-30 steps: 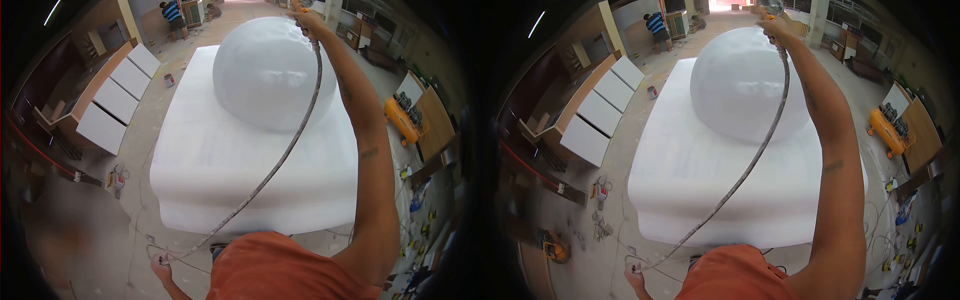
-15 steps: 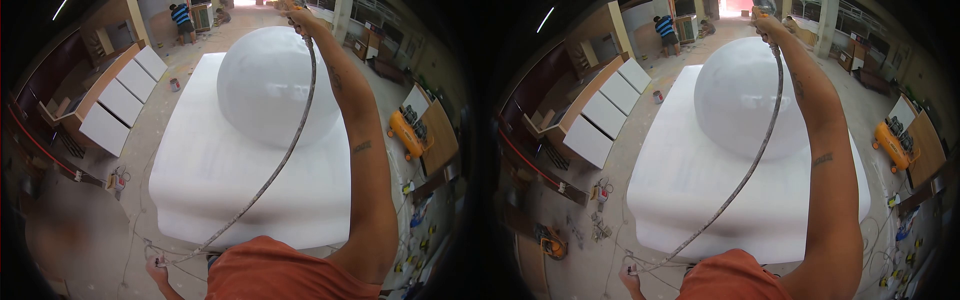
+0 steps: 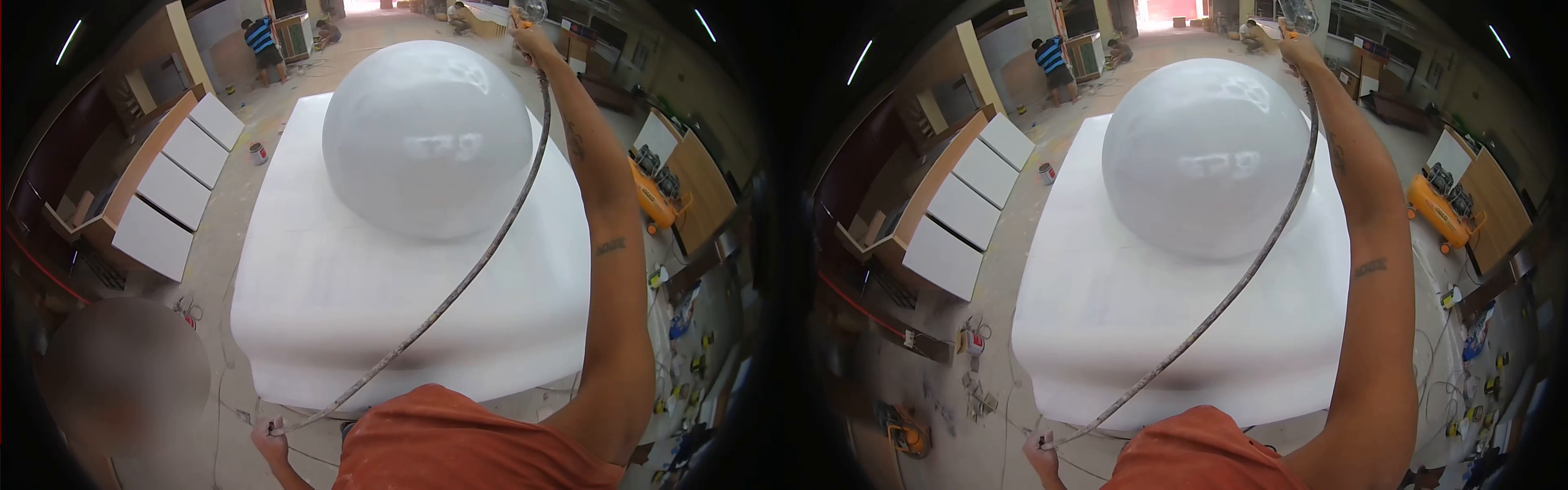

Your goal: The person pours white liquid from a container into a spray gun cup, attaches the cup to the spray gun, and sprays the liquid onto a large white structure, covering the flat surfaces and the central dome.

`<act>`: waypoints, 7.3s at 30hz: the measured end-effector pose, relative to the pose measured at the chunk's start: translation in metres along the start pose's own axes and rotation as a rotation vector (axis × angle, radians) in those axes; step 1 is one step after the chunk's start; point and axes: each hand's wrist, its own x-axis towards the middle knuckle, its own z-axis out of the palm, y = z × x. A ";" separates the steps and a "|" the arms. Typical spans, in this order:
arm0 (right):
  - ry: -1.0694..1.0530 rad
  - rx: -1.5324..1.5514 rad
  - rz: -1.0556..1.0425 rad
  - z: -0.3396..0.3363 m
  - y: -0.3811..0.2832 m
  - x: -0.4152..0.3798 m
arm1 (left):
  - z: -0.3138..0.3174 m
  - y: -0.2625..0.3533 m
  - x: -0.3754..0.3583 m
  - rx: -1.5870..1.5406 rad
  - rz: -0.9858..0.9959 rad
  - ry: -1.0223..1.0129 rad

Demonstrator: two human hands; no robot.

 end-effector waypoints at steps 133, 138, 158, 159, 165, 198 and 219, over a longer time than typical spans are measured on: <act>-0.310 0.406 0.211 0.012 0.053 -0.360 | 0.008 -0.057 -0.089 0.146 -0.318 -0.005; -0.366 0.487 0.265 0.015 0.064 -0.374 | 0.004 -0.093 -0.111 0.160 -0.230 0.025; 0.265 -0.024 0.182 -0.039 0.159 -0.325 | 0.027 -0.105 -0.107 -0.044 -0.338 -0.131; 0.201 0.025 0.208 -0.034 0.152 -0.335 | 0.027 -0.109 -0.110 -0.043 -0.336 -0.096; -0.095 0.286 0.314 0.015 0.111 -0.400 | 0.000 -0.148 -0.122 -0.005 -0.422 -0.015; 0.258 -0.019 0.181 -0.051 0.214 -0.364 | 0.031 -0.071 -0.139 0.222 -0.255 -0.207; -0.308 0.524 0.517 0.029 0.163 -0.478 | -0.024 -0.110 -0.134 0.164 -0.240 -0.042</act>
